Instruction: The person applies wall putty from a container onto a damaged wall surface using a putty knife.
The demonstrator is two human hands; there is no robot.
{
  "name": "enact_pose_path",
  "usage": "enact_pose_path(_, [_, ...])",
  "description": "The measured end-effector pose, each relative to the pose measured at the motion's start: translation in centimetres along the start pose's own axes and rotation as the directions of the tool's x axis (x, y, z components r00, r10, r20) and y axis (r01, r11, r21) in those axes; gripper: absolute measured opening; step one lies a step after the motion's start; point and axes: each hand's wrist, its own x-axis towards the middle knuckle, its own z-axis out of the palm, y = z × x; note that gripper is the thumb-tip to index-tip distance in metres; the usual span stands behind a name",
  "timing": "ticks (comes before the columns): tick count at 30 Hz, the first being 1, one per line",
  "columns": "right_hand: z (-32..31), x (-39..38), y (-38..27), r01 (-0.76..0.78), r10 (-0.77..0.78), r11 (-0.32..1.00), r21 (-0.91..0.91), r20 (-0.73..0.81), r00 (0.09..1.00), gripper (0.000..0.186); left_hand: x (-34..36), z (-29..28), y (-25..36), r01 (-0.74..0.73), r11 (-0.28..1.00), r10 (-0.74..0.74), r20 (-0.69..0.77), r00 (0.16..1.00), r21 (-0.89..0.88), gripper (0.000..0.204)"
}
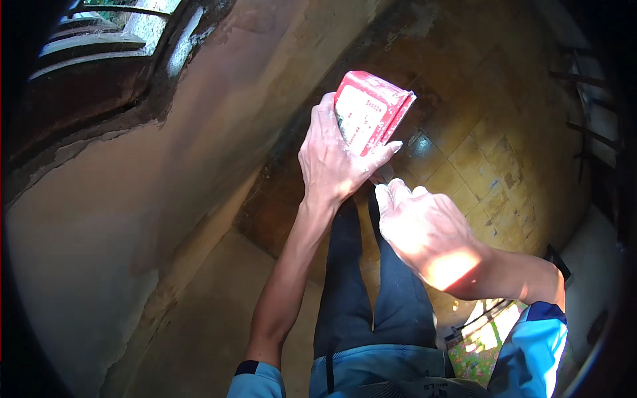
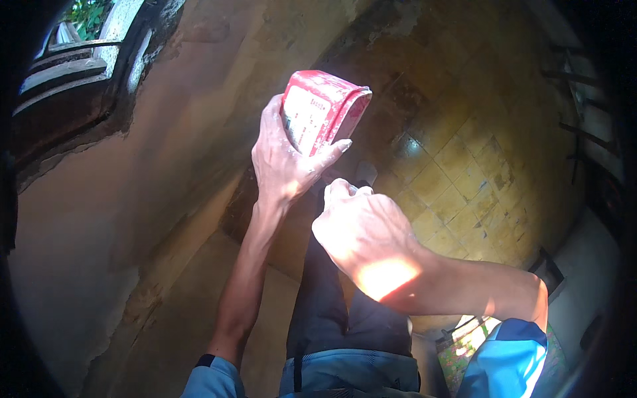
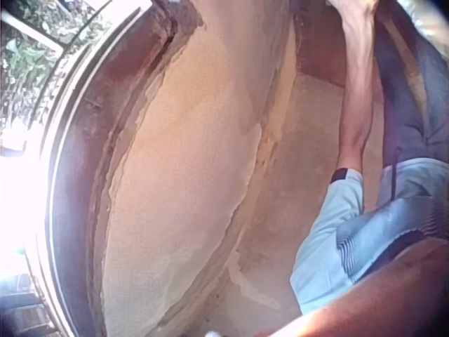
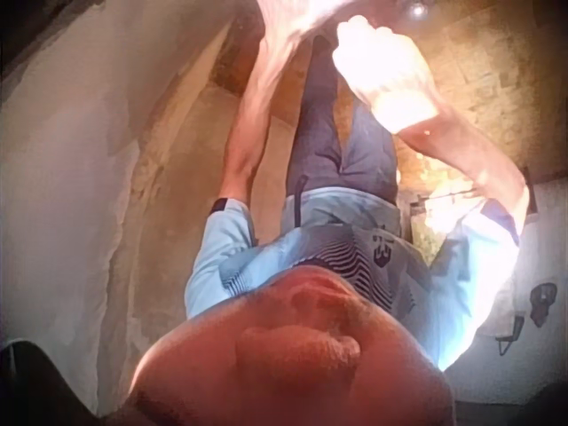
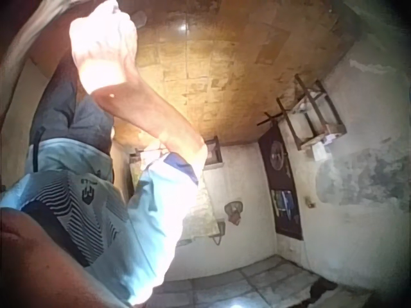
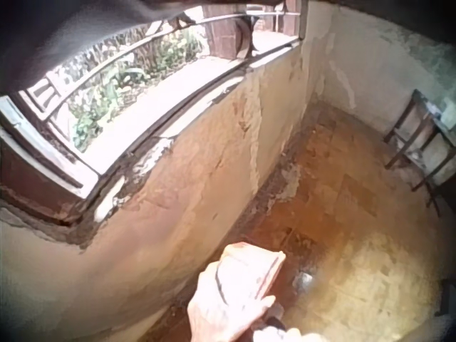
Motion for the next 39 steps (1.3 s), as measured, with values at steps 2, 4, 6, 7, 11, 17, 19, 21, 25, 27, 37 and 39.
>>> enact_pose_path(2, [-0.6, 0.0, 1.0, 0.054, -0.051, 0.995, 0.085, -0.04, 0.998, 0.023, -0.3, 0.2, -0.7, 0.015, 1.0, -0.015, 0.014, 1.0, 0.001, 0.102])
enact_pose_path(4, [-2.6, 0.4, 2.1, 0.115, -0.121, 0.977, 0.177, 0.021, 0.992, 0.021, -0.3, 0.0, -1.0, 0.106, 0.994, -0.106, 0.012, 0.994, 0.016, 0.098])
enact_pose_path(6, [-1.5, -0.1, 4.9, -0.012, -0.002, 0.957, 0.291, 0.046, 0.999, 0.02, 0.0, -0.7, -1.1, 0.173, 0.985, -0.173, 0.01, 0.985, 0.014, 0.095])
enact_pose_path(7, [-1.4, 0.0, 7.1, -0.03, 0.017, 0.917, 0.398, 0.036, 0.999, 0.026, 0.2, -1.3, -1.2, 0.241, 0.971, -0.241, 0.003, 0.971, 0.014, 0.092])
enact_pose_path(11, [-3.4, -0.7, 12.2, -0.228, 0.032, 0.516, 0.825, 0.247, 0.968, 0.04, 0.6, -3.2, -4.5, 0.381, 0.891, -0.379, 0.059, 0.923, -0.248, 0.063])
enact_pose_path(17, [-1.4, -3.0, 12.9, -0.28, 0.405, 0.164, 0.946, 0.194, 0.894, 0.044, -6.9, -3.7, -8.9, 0.51, 0.779, -0.495, 0.142, 0.858, -0.364, 0.047])
enact_pose_path(19, [-0.1, -0.9, 10.9, -0.07, 0.586, 0.08, 0.994, 0.01, 0.811, 0.048, -10.7, -3.3, -10.5, 0.587, 0.752, -0.56, 0.179, 0.809, -0.301, 0.048])
enact_pose_path(21, [0.8, 3.5, 6.4, 0.153, 0.738, 0.052, 0.987, -0.142, 0.66, 0.05, -13.0, -4.1, -9.7, 0.727, 0.656, -0.682, 0.256, 0.685, -0.201, 0.05])
enact_pose_path(25, [2.7, 12.7, 0.6, 0.1, 0.713, 0.374, 0.922, -0.354, 0.605, 0.068, -16.5, -3.9, -10.9, 0.735, 0.628, -0.691, 0.25, 0.678, -0.256, 0.05])
enact_pose_path(27, [3.0, 16.7, -1.8, 0.272, 0.724, 0.411, 0.87, -0.493, 0.482, 0.069, -16.9, -3.2, -9.8, 0.761, 0.61, -0.715, 0.261, 0.648, -0.22, 0.048])
enact_pose_path(37, [-3.1, 20.4, -5.5, 0.343, 0.62, 0.446, 0.827, -0.561, 0.549, 0.039, -20.2, -3.2, -11.5, 0.657, 0.726, -0.613, 0.24, 0.753, -0.205, 0.057])
enact_pose_path(39, [-4.5, 17.7, -7.4, 0.245, 0.621, 0.381, 0.892, -0.443, 0.646, 0.047, -22.7, -4.4, -14.6, 0.472, 0.877, -0.431, 0.287, 0.855, -0.089, 0.056])
